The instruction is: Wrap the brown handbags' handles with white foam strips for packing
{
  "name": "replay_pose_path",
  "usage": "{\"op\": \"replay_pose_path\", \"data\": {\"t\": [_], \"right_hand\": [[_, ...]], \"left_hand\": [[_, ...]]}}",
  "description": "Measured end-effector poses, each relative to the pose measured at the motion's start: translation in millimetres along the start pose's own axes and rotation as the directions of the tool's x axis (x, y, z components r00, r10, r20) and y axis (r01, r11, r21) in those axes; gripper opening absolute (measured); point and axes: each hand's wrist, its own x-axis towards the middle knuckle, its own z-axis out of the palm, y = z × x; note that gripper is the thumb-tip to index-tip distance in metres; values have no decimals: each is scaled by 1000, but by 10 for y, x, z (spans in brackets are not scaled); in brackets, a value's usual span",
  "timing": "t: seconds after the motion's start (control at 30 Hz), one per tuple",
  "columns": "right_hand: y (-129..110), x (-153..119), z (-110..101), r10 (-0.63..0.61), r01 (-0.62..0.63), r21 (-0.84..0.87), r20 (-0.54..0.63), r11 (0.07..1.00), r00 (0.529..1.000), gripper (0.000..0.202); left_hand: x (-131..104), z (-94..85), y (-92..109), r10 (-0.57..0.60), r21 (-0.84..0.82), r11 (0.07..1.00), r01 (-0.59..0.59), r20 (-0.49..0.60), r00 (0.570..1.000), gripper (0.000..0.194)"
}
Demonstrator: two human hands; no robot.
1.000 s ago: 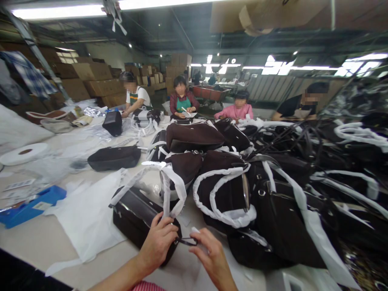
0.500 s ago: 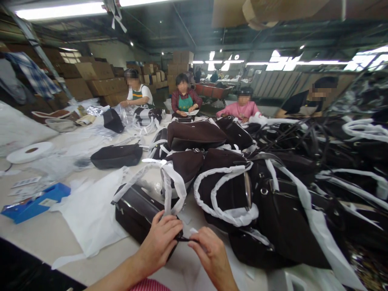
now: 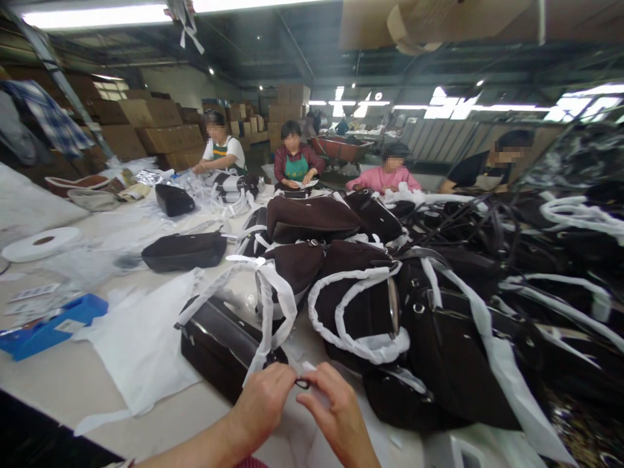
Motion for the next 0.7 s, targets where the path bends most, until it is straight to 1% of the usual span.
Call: {"op": "replay_pose_path", "data": {"t": [0.1,0.17,0.27,0.3,0.37,0.43,0.5,0.57,0.6,0.7], "right_hand": [[48,-76,-71,135,-141,112,65,984,989,34],[64,-128,-96,202,-213,141,89,967,975,41],[53,-185,-93,276,-290,160,105,944,955,52],[43,-195,-86,298,-316,171,121,933,947,50],[28,-205,-72,331,-362,192,173,912,927,38],[27,-206,-64,344,-378,195,189,905,920,37],[40,-207,-66,349,-369,165,141,914,927,40],[58,-211,-79,345,-352,104,82,930,935,38],[66,-214,-90,343,-348,69,74,935,936,37],[72,-221,-136,361,-366,14,132,931,923,33]], "left_hand": [[-20,20,-13,-93,-97,990,99,70,993,20],[-20,19,-24,-104,-163,980,118,90,990,19],[-12,-16,-28,-97,-253,961,110,62,993,18],[-9,-33,-24,-101,-277,954,110,49,994,20],[-8,-67,-13,-118,-315,941,124,38,992,26],[-10,-84,-2,-137,-339,930,141,37,990,31],[-17,-77,-1,-144,-349,926,146,32,989,33],[-28,-53,-11,-130,-338,932,127,14,991,35],[-34,-41,-18,-116,-325,939,111,4,993,36],[-49,-22,-39,-63,-264,963,55,-21,998,40]]}}
